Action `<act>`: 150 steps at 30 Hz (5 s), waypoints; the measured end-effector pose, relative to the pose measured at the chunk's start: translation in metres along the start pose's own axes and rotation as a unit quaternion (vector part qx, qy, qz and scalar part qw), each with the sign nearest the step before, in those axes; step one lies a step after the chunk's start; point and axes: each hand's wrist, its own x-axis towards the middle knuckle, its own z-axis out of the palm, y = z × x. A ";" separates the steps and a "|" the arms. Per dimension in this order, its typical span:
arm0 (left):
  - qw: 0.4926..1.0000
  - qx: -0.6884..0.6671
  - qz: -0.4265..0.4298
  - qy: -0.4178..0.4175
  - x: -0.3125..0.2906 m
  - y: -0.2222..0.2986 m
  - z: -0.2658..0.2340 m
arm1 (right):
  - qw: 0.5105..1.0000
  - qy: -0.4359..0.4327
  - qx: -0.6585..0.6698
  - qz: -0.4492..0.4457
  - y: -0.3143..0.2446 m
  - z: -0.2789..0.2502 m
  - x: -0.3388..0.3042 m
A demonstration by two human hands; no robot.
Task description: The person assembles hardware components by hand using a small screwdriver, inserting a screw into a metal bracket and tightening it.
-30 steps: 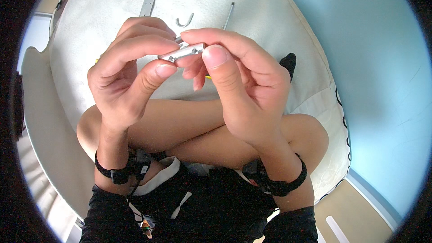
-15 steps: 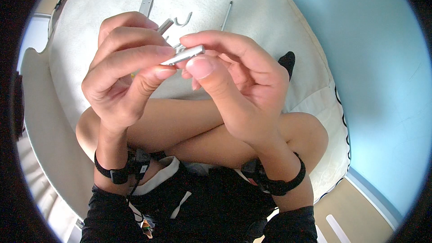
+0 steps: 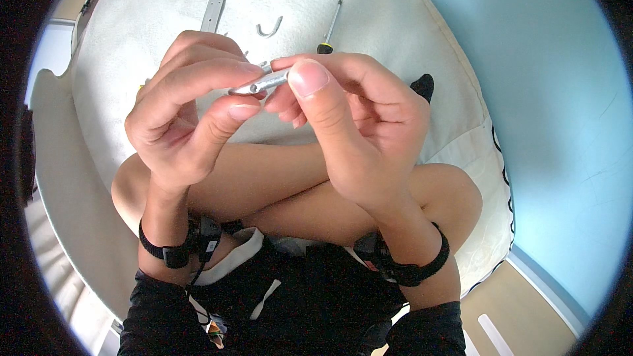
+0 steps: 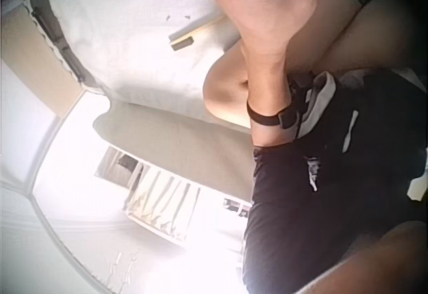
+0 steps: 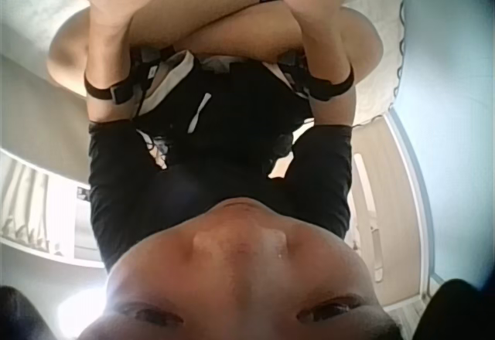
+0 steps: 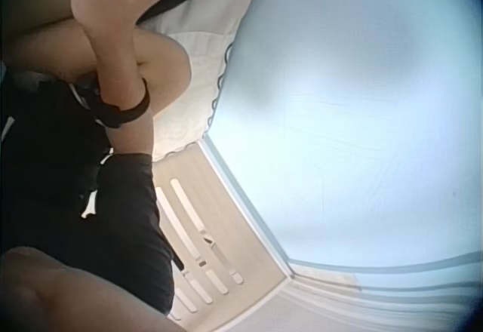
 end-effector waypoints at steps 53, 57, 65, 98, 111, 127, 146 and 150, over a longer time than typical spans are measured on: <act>0.819 -0.279 -0.345 0.365 -0.003 -0.029 -0.023 | 0.863 -0.007 -0.479 0.160 0.016 -0.025 0.012; 0.805 -0.287 -0.363 0.372 -0.002 -0.026 -0.023 | 0.721 -0.113 -0.642 0.234 0.051 -0.038 0.002; 0.794 -0.365 -0.338 0.350 0.003 -0.023 -0.025 | 0.766 -0.223 -0.578 0.172 0.075 -0.034 -0.009; 0.873 -0.183 -0.452 0.022 0.007 -0.005 0.005 | 0.941 -0.011 0.200 0.273 0.034 0.008 0.006; 0.882 -0.191 -0.431 0.028 -0.004 -0.001 0.016 | 0.942 -0.029 0.091 0.321 0.011 0.015 0.004; 0.829 -0.218 -0.473 -0.202 0.005 0.009 -0.003 | 0.981 -0.002 -0.025 0.192 -0.010 -0.019 0.017; 0.862 -0.311 -0.399 -0.027 0.003 -0.001 0.010 | 0.963 0.066 0.060 0.253 0.000 -0.017 0.012; 0.873 -0.247 -0.418 0.040 0.001 -0.003 0.011 | 0.985 0.055 0.007 0.165 -0.001 -0.007 0.011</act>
